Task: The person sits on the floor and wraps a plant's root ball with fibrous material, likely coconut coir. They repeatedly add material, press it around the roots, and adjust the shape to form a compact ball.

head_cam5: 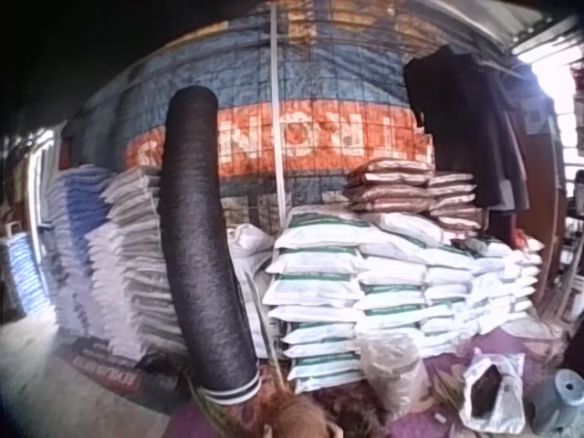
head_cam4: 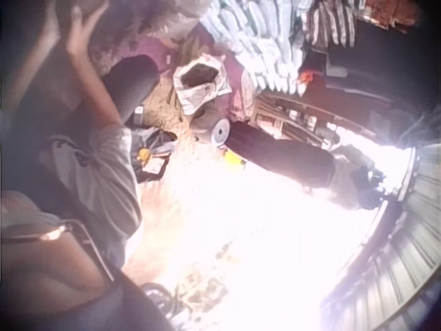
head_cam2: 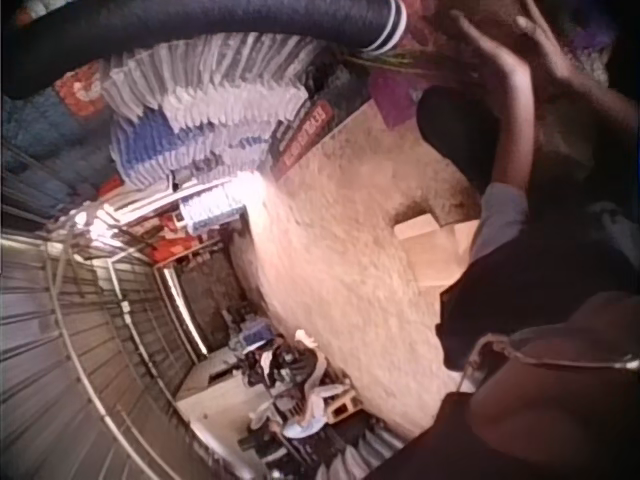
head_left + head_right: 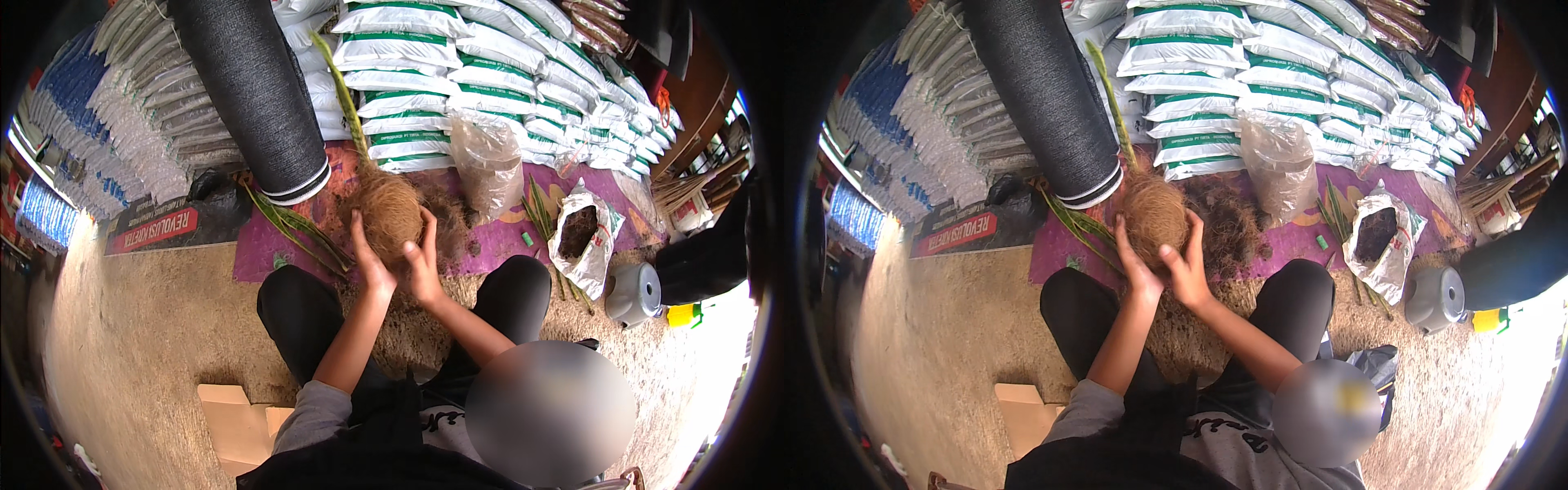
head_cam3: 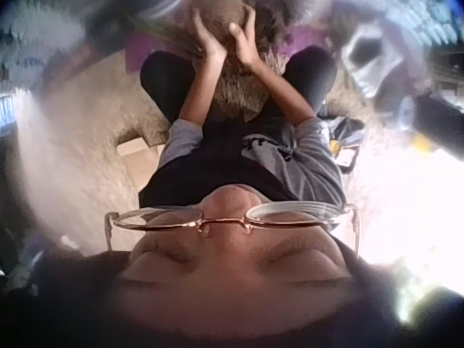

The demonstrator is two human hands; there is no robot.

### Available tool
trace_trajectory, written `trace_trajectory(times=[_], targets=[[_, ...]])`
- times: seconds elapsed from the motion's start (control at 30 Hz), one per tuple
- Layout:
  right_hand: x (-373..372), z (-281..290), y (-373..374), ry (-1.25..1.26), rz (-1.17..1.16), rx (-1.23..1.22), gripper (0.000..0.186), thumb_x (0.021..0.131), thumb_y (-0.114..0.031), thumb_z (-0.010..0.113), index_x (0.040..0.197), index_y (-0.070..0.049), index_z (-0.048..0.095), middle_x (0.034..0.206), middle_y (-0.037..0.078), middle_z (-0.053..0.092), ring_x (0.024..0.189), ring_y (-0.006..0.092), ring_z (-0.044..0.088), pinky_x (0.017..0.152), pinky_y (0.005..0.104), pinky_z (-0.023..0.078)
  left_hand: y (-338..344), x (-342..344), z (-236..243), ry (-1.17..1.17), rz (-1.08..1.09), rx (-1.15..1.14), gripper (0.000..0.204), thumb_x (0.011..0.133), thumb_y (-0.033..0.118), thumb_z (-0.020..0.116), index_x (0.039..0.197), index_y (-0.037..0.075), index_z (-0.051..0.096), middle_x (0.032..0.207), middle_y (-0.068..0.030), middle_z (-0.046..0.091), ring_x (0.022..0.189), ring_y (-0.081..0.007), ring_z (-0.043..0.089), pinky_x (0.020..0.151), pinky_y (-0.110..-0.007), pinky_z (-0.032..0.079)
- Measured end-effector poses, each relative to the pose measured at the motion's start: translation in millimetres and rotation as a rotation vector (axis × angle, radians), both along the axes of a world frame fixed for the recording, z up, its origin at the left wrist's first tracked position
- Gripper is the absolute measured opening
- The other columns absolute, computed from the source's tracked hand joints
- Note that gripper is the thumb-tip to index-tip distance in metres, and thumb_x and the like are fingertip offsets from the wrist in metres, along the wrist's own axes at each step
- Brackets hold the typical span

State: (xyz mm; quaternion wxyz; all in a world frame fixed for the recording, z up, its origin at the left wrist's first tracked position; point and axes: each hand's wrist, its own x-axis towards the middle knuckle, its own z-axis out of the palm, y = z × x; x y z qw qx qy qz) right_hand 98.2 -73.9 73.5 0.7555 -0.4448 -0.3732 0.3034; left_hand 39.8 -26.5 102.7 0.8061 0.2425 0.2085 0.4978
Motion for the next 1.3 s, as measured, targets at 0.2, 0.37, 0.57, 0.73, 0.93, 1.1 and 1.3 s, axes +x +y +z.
trace_trajectory(times=[0.2,0.37,0.57,0.73,0.93,1.1,1.3], targets=[[42.7,35.4,-2.6,-0.531,0.033,0.009,0.116,0.055,-0.032,0.084,0.141,-0.001,0.011,0.141,0.02,0.023,0.131,0.0324,0.025,0.108,0.0414,0.021,15.9,-16.2,0.3,-0.169,-0.096,0.015,0.06,0.09,0.052,0.032,0.13,0.007,0.039,0.123,-0.012,0.049,0.11,-0.0267,0.052,0.09,-0.043,0.047],[40.2,29.4,1.8,-0.704,0.104,-0.055,0.134,0.047,-0.029,0.09,0.143,-0.004,-0.001,0.145,0.019,0.017,0.133,0.0297,0.025,0.109,0.0411,0.022,11.6,-13.5,-0.9,-0.083,-0.128,-0.074,0.057,0.092,0.05,0.032,0.13,0.008,0.038,0.125,-0.0112,0.047,0.114,-0.0263,0.051,0.092,-0.044,0.046],[41.1,19.6,5.9,-0.411,0.133,0.067,0.118,0.048,-0.016,0.086,0.14,-0.003,0.013,0.137,0.016,0.031,0.128,0.0269,0.033,0.106,0.0378,0.027,9.6,-9.6,-3.0,-0.039,-0.252,0.051,0.065,0.091,0.056,0.032,0.134,0.009,0.033,0.132,-0.01,0.043,0.118,-0.0235,0.047,0.096,-0.041,0.043],[44.4,29.6,-1.2,-0.123,0.121,0.12,0.111,0.048,-0.012,0.085,0.137,-0.004,0.019,0.13,0.013,0.038,0.122,0.0228,0.038,0.104,0.0374,0.032,23.9,-16.9,-8.9,0.401,-0.163,0.195,0.067,0.091,0.056,0.033,0.134,0.006,0.036,0.132,-0.0122,0.044,0.123,-0.0251,0.042,0.102,-0.041,0.032],[55.5,23.1,-5.4,-0.253,0.002,0.059,0.11,0.051,-0.015,0.086,0.136,-0.003,0.018,0.13,0.013,0.037,0.121,0.0231,0.04,0.102,0.0377,0.034,44.0,-29.8,-9.4,0.591,0.279,0.585,0.059,0.091,0.047,0.04,0.129,0.003,0.041,0.135,-0.0133,0.038,0.124,-0.0256,0.037,0.102,-0.042,0.027],[39.0,14.0,-2.9,-0.162,0.108,0.092,0.114,0.049,-0.016,0.088,0.137,-0.003,0.017,0.131,0.014,0.036,0.123,0.0235,0.038,0.103,0.0379,0.032,11.8,-8.8,-8.0,0.235,-0.096,0.266,0.062,0.091,0.05,0.039,0.132,0.003,0.037,0.135,-0.0125,0.038,0.124,-0.0228,0.038,0.103,-0.038,0.031],[31.8,6.7,-4.5,-0.253,0.094,0.023,0.108,0.051,-0.025,0.086,0.135,-0.001,0.021,0.131,0.016,0.037,0.124,0.0262,0.036,0.104,0.0404,0.028,9.3,-5.9,-10.2,-0.016,-0.245,-0.002,0.063,0.088,0.057,0.039,0.126,0.006,0.042,0.119,-0.0089,0.052,0.105,-0.021,0.055,0.088,-0.037,0.048]])
